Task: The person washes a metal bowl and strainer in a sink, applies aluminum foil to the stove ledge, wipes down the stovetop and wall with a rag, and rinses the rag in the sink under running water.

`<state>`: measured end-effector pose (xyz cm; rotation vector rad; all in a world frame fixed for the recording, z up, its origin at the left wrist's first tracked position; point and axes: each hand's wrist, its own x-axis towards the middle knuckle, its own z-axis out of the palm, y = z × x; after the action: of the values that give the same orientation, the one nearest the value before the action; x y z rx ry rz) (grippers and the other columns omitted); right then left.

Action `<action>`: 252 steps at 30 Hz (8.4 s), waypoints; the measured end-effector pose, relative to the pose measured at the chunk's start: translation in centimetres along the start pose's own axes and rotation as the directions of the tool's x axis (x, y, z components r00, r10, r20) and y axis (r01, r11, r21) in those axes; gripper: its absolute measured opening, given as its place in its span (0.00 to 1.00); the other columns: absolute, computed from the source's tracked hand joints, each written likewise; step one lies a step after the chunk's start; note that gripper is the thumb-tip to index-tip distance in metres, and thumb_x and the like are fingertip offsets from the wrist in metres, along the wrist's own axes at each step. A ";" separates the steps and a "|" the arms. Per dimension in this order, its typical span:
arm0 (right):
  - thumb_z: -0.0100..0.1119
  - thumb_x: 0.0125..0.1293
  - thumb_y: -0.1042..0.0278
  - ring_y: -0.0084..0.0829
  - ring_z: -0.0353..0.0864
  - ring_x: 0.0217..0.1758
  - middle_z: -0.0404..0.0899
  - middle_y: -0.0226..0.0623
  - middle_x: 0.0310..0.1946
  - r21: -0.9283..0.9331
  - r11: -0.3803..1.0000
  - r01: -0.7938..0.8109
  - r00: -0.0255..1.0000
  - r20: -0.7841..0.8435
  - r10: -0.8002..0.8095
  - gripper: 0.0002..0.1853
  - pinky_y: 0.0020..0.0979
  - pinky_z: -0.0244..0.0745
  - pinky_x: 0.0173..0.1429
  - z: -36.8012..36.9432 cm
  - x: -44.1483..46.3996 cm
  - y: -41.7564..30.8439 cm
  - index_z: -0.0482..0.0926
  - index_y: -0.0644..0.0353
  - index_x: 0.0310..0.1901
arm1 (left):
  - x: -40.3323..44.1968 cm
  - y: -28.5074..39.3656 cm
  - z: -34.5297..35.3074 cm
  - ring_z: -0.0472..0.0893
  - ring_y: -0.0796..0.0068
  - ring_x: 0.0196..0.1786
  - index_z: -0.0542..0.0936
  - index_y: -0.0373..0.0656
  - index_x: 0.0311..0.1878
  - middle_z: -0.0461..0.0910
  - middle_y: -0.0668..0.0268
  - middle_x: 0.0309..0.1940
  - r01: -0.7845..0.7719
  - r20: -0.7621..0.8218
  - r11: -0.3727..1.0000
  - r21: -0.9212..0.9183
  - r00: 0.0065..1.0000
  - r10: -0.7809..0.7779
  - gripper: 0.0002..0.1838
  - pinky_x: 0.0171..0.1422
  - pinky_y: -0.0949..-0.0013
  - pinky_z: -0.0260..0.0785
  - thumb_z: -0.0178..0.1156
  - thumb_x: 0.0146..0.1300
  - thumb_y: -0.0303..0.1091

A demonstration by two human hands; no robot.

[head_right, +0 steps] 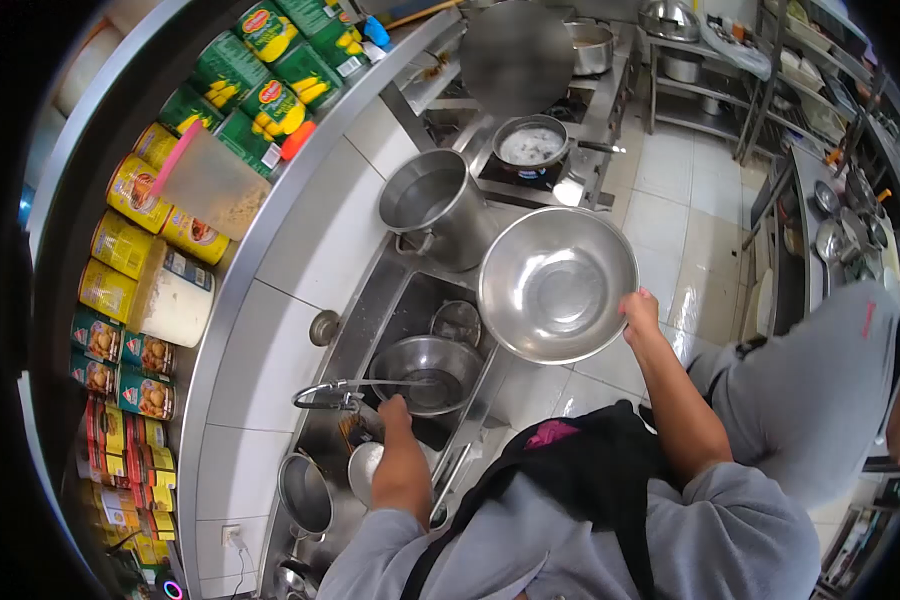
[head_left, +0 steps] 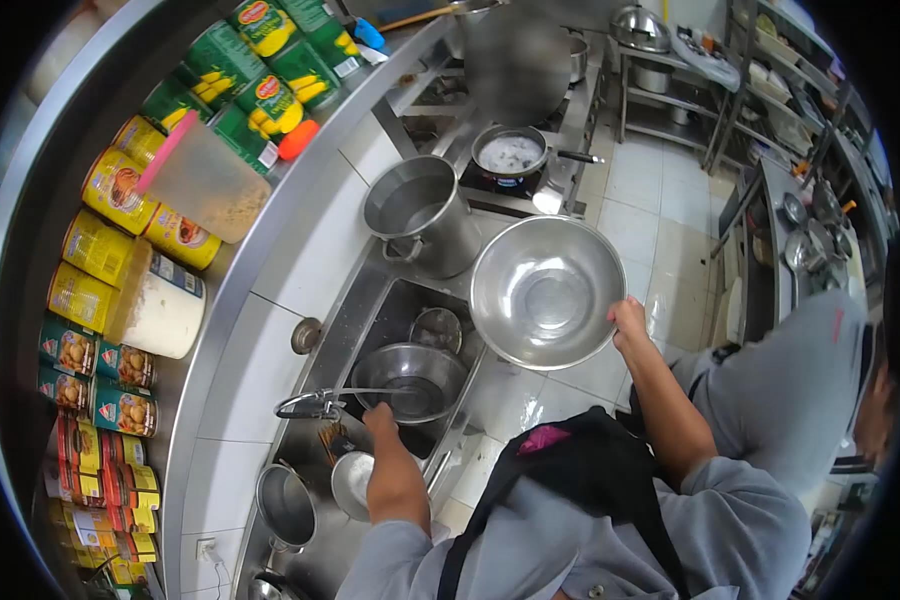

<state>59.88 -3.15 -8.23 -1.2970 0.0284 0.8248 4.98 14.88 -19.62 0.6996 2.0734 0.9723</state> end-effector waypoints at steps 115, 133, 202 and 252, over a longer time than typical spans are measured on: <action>0.53 0.70 0.51 0.56 0.56 0.75 0.65 0.55 0.68 -0.725 0.286 0.626 0.417 0.621 0.663 0.26 0.61 0.48 0.76 39.9 -3.2 26.3 0.71 0.56 0.65 | -4.9 -2.8 3.6 0.84 0.60 0.46 0.74 0.37 0.52 0.80 0.56 0.48 -0.065 0.215 -0.529 -0.846 0.866 -0.451 0.14 0.48 0.56 0.82 0.46 0.78 0.37; 0.62 0.53 0.72 0.41 0.74 0.62 0.69 0.42 0.64 -0.717 0.324 0.618 0.074 0.463 0.883 0.42 0.46 0.71 0.65 48.4 -10.6 20.9 0.60 0.56 0.72 | -13.9 8.7 7.5 0.85 0.49 0.39 0.80 0.40 0.42 0.84 0.51 0.32 -0.305 -0.003 0.941 0.146 0.951 0.308 0.09 0.46 0.49 0.75 0.56 0.66 0.35; 0.61 0.57 0.78 0.51 0.76 0.55 0.74 0.54 0.52 0.319 0.334 0.887 -0.192 0.912 -0.361 0.17 0.45 0.72 0.59 25.0 6.5 -2.6 0.73 0.62 0.49 | -14.2 27.1 1.7 0.82 0.59 0.46 0.64 0.40 0.69 0.79 0.53 0.48 -0.102 0.181 0.833 -0.544 0.955 0.236 0.33 0.45 0.58 0.81 0.53 0.72 0.55; 0.42 0.78 0.44 0.20 0.58 0.10 0.59 0.23 0.13 -0.931 -0.151 0.333 0.267 -0.060 0.962 0.22 0.24 0.55 0.13 35.3 -5.3 26.6 0.73 0.55 0.35 | -0.4 1.1 2.9 0.79 0.80 0.36 0.78 0.37 0.48 0.81 0.65 0.35 -0.010 -0.058 0.387 -0.922 0.992 -0.112 0.08 0.41 0.75 0.72 0.55 0.69 0.25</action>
<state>26.62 25.06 -16.96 -1.9960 -1.3826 2.6019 7.65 16.39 -19.91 -0.0532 1.2257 1.9138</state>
